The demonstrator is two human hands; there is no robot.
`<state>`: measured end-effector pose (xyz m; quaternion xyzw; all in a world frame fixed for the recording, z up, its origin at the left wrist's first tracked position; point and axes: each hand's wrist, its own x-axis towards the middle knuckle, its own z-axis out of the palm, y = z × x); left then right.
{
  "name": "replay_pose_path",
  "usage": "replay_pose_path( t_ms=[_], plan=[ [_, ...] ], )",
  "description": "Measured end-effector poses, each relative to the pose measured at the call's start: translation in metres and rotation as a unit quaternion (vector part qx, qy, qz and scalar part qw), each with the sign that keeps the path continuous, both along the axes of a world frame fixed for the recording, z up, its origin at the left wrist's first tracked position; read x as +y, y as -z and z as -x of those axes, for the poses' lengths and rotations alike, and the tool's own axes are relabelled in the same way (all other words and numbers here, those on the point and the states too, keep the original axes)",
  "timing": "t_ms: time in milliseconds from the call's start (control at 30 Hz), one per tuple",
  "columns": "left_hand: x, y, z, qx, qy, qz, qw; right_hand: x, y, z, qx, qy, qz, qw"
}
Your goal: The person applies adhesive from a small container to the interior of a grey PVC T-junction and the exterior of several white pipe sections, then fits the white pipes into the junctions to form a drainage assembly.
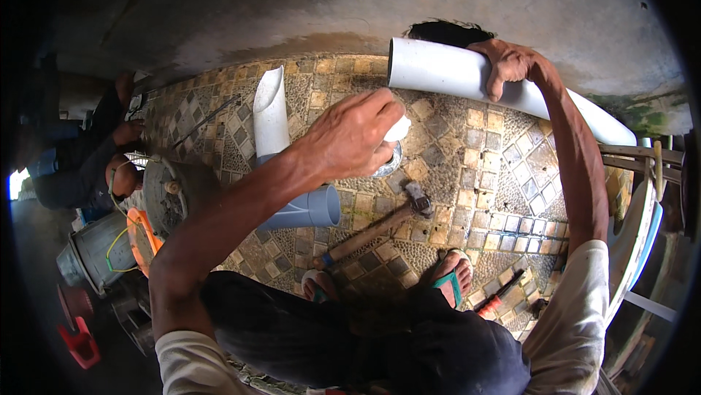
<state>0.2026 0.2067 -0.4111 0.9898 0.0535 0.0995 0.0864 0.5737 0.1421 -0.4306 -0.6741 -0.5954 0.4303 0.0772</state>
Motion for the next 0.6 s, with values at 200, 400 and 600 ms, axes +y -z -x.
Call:
replay_pose_path(
  t_ms=[200,400,600],
  plan=[
    [-0.013,-0.030,0.015,0.001,-0.111,0.212,0.971,0.002,-0.002,-0.013,-0.059,0.018,-0.016,0.998],
    [-0.028,-0.016,0.044,0.061,-0.117,0.206,0.969,0.011,0.081,-0.001,-0.166,0.013,-0.089,0.982],
    [-0.032,-0.013,0.033,0.077,-0.134,0.258,0.954,-0.017,0.150,-0.021,-0.312,-0.048,-0.222,0.923]
  ],
)
